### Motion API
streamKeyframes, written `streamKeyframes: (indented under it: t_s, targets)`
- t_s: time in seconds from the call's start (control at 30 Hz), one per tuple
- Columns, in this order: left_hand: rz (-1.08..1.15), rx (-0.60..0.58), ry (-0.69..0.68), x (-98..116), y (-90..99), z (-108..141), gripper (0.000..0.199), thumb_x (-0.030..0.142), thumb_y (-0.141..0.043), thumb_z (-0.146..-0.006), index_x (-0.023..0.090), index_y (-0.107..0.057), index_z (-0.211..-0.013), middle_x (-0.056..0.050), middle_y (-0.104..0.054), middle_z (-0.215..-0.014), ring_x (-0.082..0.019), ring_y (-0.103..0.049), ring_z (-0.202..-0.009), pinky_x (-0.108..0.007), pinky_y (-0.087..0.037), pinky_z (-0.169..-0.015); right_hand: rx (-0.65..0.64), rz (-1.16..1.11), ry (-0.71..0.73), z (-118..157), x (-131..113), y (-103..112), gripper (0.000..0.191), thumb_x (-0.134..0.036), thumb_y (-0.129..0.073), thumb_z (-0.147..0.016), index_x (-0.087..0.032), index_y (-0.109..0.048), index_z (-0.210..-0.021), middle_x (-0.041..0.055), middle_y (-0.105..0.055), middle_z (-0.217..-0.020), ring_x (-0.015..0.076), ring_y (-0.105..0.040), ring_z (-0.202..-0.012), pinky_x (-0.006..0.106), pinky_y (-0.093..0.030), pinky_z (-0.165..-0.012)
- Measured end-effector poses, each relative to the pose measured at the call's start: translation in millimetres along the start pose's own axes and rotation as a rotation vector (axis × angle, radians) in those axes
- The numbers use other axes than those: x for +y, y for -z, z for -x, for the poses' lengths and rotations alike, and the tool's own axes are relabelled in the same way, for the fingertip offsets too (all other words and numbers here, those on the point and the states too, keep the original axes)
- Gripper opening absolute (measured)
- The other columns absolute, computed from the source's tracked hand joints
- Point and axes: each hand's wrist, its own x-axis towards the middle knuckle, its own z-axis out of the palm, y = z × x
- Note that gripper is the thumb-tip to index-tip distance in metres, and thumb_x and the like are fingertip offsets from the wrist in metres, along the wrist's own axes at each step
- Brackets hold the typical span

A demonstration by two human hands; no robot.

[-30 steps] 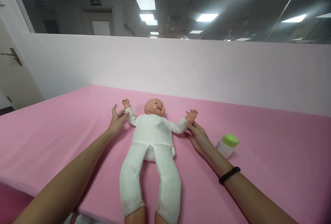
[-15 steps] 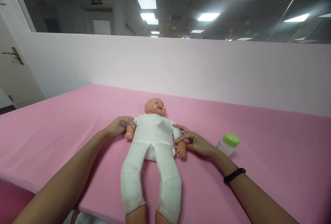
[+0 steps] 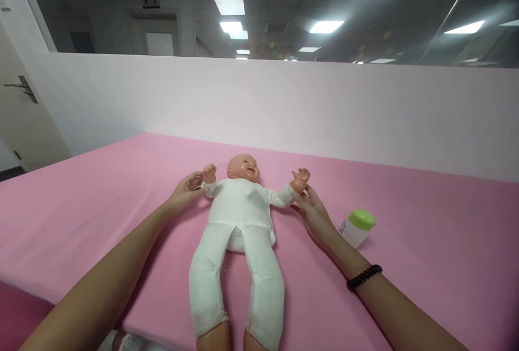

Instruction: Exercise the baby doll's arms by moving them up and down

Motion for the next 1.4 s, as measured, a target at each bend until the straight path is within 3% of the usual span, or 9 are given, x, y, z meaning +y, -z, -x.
streamKeyframes:
  t_s: [0.1, 0.2, 0.47, 0.6, 0.77, 0.87, 1.03, 1.23, 1.4]
  targets:
    - [0.054, 0.172, -0.027, -7, -4.4, -4, 0.058, 0.042, -0.073, -0.079, 0.03, -0.039, -0.125, -0.006, -0.068, -0.109, -0.019, -0.068, -0.094, -0.035, -0.055, -0.082, 0.215, -0.009, 0.02, -3, 9, -4, 0.083, -0.055, -0.079, -0.075, -0.036, -0.029, -0.138, 0.0096, -0.054, -0.142, 0.0244, -0.057, -0.124, 0.044, -0.055, -0.097]
    - [-0.024, 0.302, -0.045, -14, -6.7, -7, 0.054, 0.048, -0.069, -0.081, 0.031, -0.038, -0.121, -0.005, -0.064, -0.113, -0.018, -0.067, -0.094, -0.033, -0.054, -0.079, 0.237, -0.025, 0.101, -6, 15, -4, 0.08, -0.051, -0.079, -0.075, -0.039, -0.024, -0.132, 0.0078, -0.047, -0.149, 0.022, -0.057, -0.124, 0.04, -0.058, -0.089]
    - [-0.403, 0.331, 0.137, -16, -6.1, -5, 0.056, 0.058, -0.052, -0.089, 0.032, -0.049, -0.138, -0.007, -0.064, -0.128, -0.03, -0.058, -0.122, -0.044, -0.043, -0.102, 0.22, -0.18, -0.102, -14, 19, 1, 0.046, -0.049, -0.079, -0.075, -0.03, -0.053, -0.108, 0.0015, -0.061, -0.127, 0.0203, -0.063, -0.108, 0.036, -0.058, -0.09]
    - [-0.588, 0.313, 0.213, -14, -1.8, -6, 0.059, 0.059, -0.044, -0.091, 0.024, -0.054, -0.138, -0.012, -0.055, -0.144, -0.037, -0.046, -0.137, -0.05, -0.03, -0.113, 0.193, -0.345, -0.316, -19, 22, 8, 0.025, -0.046, -0.068, -0.085, -0.026, -0.056, -0.092, 0.0024, -0.067, -0.095, 0.0199, -0.066, -0.095, 0.037, -0.057, -0.095]
    - [-0.568, 0.314, 0.235, -17, 2.5, -8, 0.055, 0.056, -0.044, -0.091, 0.024, -0.056, -0.134, -0.012, -0.048, -0.15, -0.034, -0.037, -0.144, -0.05, -0.022, -0.118, 0.176, -0.4, -0.39, -20, 21, 12, 0.02, -0.042, -0.067, -0.086, -0.026, -0.056, -0.093, 0.0038, -0.069, -0.096, 0.0222, -0.068, -0.095, 0.041, -0.058, -0.094]
    - [-0.381, 0.37, 0.242, -18, 2.6, -9, 0.058, 0.055, -0.053, -0.089, 0.027, -0.048, -0.14, -0.011, -0.053, -0.145, -0.032, -0.045, -0.138, -0.049, -0.028, -0.117, 0.16, -0.345, -0.303, -18, 18, 9, 0.038, -0.045, -0.072, -0.082, -0.033, -0.056, -0.114, 0.0018, -0.066, -0.119, 0.0209, -0.067, -0.098, 0.038, -0.06, -0.086]
    - [-0.007, 0.479, 0.235, -12, -0.9, -10, 0.089, 0.051, -0.071, -0.081, 0.03, -0.022, -0.152, -0.012, -0.061, -0.128, -0.026, -0.06, -0.12, -0.044, -0.044, -0.106, 0.135, -0.201, -0.098, -9, 10, 0, 0.114, -0.041, -0.084, -0.072, -0.056, -0.001, -0.149, -0.0012, -0.049, -0.149, 0.022, -0.059, -0.122, 0.04, -0.057, -0.091]
    - [0.046, 0.266, 0.063, -10, 6.0, -13, 0.058, 0.041, -0.078, -0.073, 0.023, -0.057, -0.124, -0.009, -0.063, -0.12, -0.024, -0.061, -0.113, -0.038, -0.051, -0.095, -0.144, 0.032, 0.018, -1, -2, 1, 0.063, -0.035, -0.088, -0.068, -0.032, -0.062, -0.126, 0.0058, -0.055, -0.143, 0.0283, -0.048, -0.135, 0.045, -0.045, -0.109]
    - [-0.068, 0.059, 0.011, -10, 18.0, -8, 0.042, 0.026, -0.079, -0.066, 0.022, -0.068, -0.106, -0.007, -0.067, -0.111, -0.023, -0.063, -0.103, -0.037, -0.051, -0.091, -0.428, 0.284, -0.005, 2, -6, 11, 0.037, -0.034, -0.085, -0.072, -0.026, -0.074, -0.106, 0.0095, -0.06, -0.136, 0.0315, -0.055, -0.127, 0.048, -0.043, -0.109]
